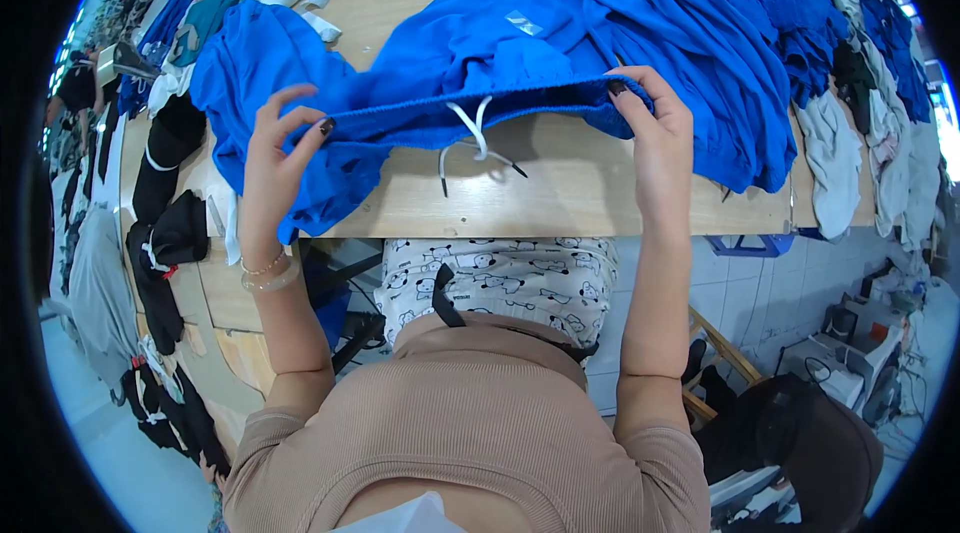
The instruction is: Inspecting and organizing blue athletic shorts on a large factory work table.
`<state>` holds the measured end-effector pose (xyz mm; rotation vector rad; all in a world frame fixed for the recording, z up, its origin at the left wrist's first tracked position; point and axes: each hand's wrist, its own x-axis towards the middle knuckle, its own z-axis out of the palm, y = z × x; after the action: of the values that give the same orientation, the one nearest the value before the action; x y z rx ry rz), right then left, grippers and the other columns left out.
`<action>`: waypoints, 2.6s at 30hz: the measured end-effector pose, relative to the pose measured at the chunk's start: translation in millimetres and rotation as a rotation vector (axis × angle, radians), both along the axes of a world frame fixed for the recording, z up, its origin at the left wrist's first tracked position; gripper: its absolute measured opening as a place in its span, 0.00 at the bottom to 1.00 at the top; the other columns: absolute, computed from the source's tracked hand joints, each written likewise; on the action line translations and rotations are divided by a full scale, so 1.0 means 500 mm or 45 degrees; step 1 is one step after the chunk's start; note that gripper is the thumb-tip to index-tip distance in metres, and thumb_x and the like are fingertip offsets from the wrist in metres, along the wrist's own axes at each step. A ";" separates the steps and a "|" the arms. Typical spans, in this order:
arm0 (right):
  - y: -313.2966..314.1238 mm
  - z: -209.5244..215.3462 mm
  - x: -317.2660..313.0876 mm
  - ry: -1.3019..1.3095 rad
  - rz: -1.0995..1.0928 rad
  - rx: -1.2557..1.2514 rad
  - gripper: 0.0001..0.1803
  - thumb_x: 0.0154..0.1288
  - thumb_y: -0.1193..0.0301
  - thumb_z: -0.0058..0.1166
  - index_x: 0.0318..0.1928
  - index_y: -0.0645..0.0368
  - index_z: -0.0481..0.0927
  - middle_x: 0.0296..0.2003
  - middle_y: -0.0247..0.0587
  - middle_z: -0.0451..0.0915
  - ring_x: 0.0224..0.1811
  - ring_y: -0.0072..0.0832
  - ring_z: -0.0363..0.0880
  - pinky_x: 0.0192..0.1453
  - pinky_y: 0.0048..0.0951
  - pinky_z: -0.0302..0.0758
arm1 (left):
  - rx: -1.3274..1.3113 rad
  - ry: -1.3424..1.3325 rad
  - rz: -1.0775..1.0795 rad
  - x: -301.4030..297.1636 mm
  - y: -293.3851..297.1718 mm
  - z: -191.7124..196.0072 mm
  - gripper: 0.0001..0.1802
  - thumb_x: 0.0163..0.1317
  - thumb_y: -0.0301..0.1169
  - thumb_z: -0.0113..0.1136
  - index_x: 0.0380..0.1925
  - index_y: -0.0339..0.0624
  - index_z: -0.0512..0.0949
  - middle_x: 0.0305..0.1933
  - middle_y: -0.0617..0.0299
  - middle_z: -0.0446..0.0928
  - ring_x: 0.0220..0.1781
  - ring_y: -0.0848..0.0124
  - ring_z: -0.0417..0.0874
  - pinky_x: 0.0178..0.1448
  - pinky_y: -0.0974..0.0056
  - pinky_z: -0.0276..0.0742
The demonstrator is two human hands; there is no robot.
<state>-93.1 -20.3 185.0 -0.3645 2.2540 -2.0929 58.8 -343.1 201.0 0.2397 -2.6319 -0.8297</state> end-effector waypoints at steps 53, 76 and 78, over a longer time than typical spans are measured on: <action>0.021 -0.033 -0.075 -0.663 0.568 -0.716 0.17 0.56 0.83 0.41 0.47 0.65 0.73 0.39 0.40 0.78 0.39 0.21 0.77 0.44 0.19 0.74 | 1.973 -0.338 -0.499 -0.198 0.148 -0.083 0.19 0.66 0.32 0.52 0.55 0.36 0.71 0.46 0.62 0.78 0.43 0.77 0.79 0.47 0.73 0.76; -0.062 0.031 0.018 0.121 0.058 -0.051 0.06 0.65 0.76 0.47 0.37 0.65 0.76 0.26 0.30 0.75 0.29 0.13 0.68 0.32 0.19 0.66 | 0.642 -0.238 -0.361 -0.182 0.225 0.026 0.28 0.50 0.34 0.70 0.50 0.38 0.69 0.37 0.60 0.77 0.30 0.76 0.74 0.34 0.72 0.70; -0.057 0.038 0.011 0.030 0.141 0.033 0.06 0.64 0.75 0.48 0.36 0.65 0.76 0.26 0.29 0.75 0.29 0.12 0.69 0.31 0.17 0.65 | 0.247 0.055 -0.125 -0.176 0.244 0.029 0.28 0.47 0.37 0.71 0.45 0.40 0.70 0.37 0.59 0.74 0.33 0.68 0.75 0.40 0.64 0.69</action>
<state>-87.6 -48.8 204.0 -0.5031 2.2165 -2.0138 -29.4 -221.2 215.2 0.1417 -2.5407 -1.1123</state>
